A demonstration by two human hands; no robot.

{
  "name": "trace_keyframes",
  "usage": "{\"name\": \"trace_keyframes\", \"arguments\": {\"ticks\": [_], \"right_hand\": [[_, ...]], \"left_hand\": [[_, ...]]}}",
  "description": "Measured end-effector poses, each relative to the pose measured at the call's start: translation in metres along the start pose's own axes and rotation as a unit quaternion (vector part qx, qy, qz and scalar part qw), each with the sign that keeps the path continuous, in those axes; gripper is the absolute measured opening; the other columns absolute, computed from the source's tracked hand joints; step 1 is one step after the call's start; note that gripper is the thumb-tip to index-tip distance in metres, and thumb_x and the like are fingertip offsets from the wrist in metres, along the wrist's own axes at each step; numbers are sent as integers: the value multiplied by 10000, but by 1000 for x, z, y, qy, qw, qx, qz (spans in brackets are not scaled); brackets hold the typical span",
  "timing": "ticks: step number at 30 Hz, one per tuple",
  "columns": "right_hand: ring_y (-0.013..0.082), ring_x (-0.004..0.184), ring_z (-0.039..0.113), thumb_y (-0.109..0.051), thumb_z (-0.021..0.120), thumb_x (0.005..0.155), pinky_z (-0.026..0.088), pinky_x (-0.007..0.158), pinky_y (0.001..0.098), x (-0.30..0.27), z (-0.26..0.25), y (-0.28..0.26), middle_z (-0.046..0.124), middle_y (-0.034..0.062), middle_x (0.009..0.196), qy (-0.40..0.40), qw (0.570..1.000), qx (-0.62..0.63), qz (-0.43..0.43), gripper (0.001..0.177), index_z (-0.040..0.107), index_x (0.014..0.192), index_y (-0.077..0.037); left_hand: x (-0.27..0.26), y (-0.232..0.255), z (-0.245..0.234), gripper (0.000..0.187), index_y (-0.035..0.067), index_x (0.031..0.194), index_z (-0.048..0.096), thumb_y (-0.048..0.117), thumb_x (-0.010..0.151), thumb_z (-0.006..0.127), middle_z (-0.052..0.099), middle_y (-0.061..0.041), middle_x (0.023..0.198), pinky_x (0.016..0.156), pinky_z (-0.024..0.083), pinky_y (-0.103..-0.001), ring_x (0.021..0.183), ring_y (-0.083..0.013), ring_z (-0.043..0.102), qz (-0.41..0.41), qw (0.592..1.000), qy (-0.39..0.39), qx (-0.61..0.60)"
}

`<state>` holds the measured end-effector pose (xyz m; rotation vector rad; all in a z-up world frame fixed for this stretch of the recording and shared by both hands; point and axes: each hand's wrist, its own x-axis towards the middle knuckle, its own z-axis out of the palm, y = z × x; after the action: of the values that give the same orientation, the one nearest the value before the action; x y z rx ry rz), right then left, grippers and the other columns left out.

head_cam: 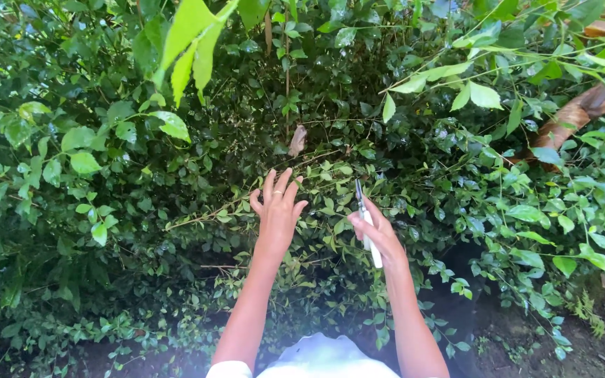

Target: Trim or prune a bush using handheld pruning shears.

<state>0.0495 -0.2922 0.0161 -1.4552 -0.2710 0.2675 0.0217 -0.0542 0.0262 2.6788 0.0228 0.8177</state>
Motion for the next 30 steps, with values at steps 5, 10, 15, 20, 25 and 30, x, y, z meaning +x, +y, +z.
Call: {"name": "trace_keyframes", "arguments": {"ticks": [5, 10, 15, 20, 25, 30], "right_hand": [[199, 697, 572, -313, 776, 818, 424, 541, 303, 1, -8, 13, 642, 205, 1040, -23, 999, -5, 41, 810, 442, 1514, -68], [182, 712, 555, -353, 795, 804, 420, 535, 287, 7, -3, 6, 629, 210, 1079, -33, 998, -17, 56, 865, 421, 1525, -56], [162, 729, 553, -356, 790, 827, 447, 599, 283, 18, 2, 4, 617, 162, 980, -53, 997, -21, 42, 837, 436, 1503, -12], [172, 713, 563, -373, 774, 849, 438, 593, 282, 29, 4, 7, 599, 136, 878, -59, 998, -14, 32, 823, 434, 1493, 10], [182, 707, 553, -393, 769, 855, 427, 594, 302, 35, 5, 3, 593, 133, 844, -72, 996, -29, 38, 834, 432, 1491, 28], [154, 629, 529, -423, 773, 838, 409, 591, 296, 40, 9, -10, 581, 74, 749, -88, 995, -39, 41, 850, 443, 1488, 15]], "left_hand": [[3, 8, -2, 498, 178, 1388, 523, 272, 936, 710, 429, -64, 1516, 1019, 223, -697, 1454, -333, 285, -10, 1000, -10, 5], [5, 16, 0, 501, 189, 1411, 506, 276, 954, 691, 446, -44, 1511, 1026, 192, -716, 1470, -313, 271, -20, 1000, -18, -4], [10, 28, -6, 496, 178, 1409, 540, 253, 947, 704, 572, -55, 1396, 1033, 153, -730, 1472, -295, 324, -40, 998, -38, -14], [6, 22, 12, 488, 184, 1396, 554, 246, 939, 713, 602, -45, 1381, 1040, 128, -735, 1471, -281, 333, -40, 998, -40, -3], [6, 24, 12, 471, 189, 1382, 570, 249, 938, 715, 624, -37, 1366, 1045, 116, -742, 1470, -273, 347, -45, 999, -31, -2], [5, 25, 12, 452, 184, 1353, 611, 232, 919, 728, 666, -62, 1317, 1052, 95, -749, 1453, -281, 388, -58, 997, -33, -25]]}}
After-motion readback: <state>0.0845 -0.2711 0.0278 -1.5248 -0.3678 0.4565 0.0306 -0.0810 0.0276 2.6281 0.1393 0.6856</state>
